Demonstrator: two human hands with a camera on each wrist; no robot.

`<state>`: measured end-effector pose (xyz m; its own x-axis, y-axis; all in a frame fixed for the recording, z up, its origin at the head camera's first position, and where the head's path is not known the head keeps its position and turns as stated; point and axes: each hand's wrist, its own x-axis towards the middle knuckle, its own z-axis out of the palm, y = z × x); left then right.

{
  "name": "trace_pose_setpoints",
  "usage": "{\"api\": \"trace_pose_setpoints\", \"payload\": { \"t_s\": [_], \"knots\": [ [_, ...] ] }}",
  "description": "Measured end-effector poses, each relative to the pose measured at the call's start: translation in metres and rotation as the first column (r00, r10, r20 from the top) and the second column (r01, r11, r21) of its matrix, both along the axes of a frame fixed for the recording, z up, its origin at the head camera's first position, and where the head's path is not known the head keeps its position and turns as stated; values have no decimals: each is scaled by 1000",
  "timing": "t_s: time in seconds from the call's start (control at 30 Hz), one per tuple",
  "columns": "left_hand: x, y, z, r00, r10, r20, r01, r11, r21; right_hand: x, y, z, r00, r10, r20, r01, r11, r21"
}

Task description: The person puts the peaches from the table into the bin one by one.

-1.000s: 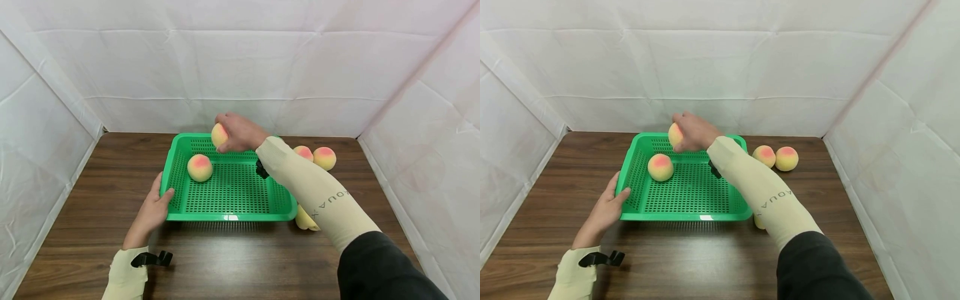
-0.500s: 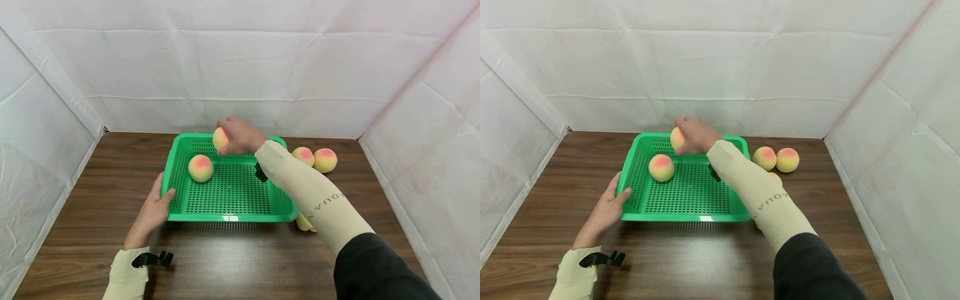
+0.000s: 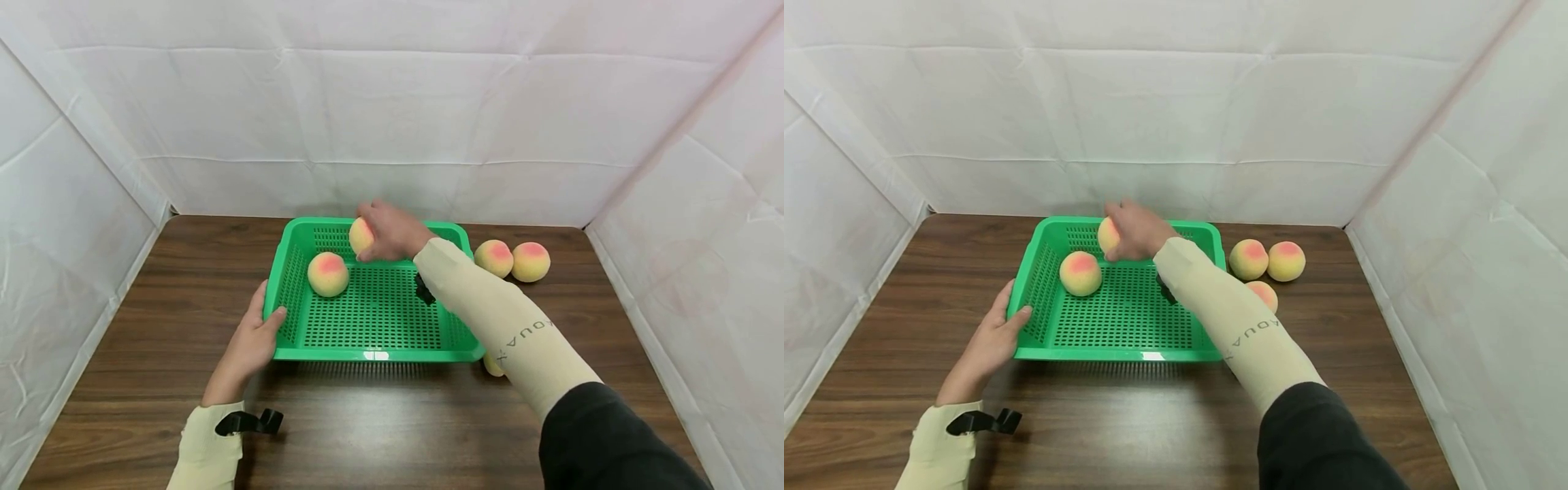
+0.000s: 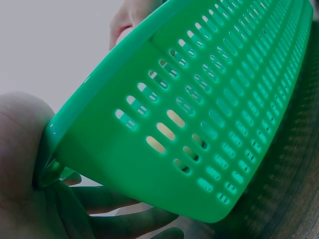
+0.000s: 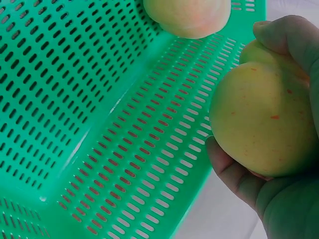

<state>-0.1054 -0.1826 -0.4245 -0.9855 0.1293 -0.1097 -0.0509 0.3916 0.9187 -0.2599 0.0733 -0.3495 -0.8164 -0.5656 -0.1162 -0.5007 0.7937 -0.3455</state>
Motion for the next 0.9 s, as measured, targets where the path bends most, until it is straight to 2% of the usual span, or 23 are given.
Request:
{"api": "trace_pose_setpoints", "payload": {
  "t_s": [0.23, 0.47, 0.9],
  "knots": [
    [-1, 0, 1, 1000, 5, 9, -5, 1000, -11, 0, 0, -10, 1000, -4, 7, 4, 1000, 10],
    [-3, 1, 1, 1000, 9, 11, -8, 1000, -17, 2, 0, -22, 999, -1, 53, 0, 1000, 12],
    [0, -1, 0, 1000, 6, 12, -5, 1000, -31, 7, -3, -36, 997, -18, 72, 12, 997, 74]
  ]
}}
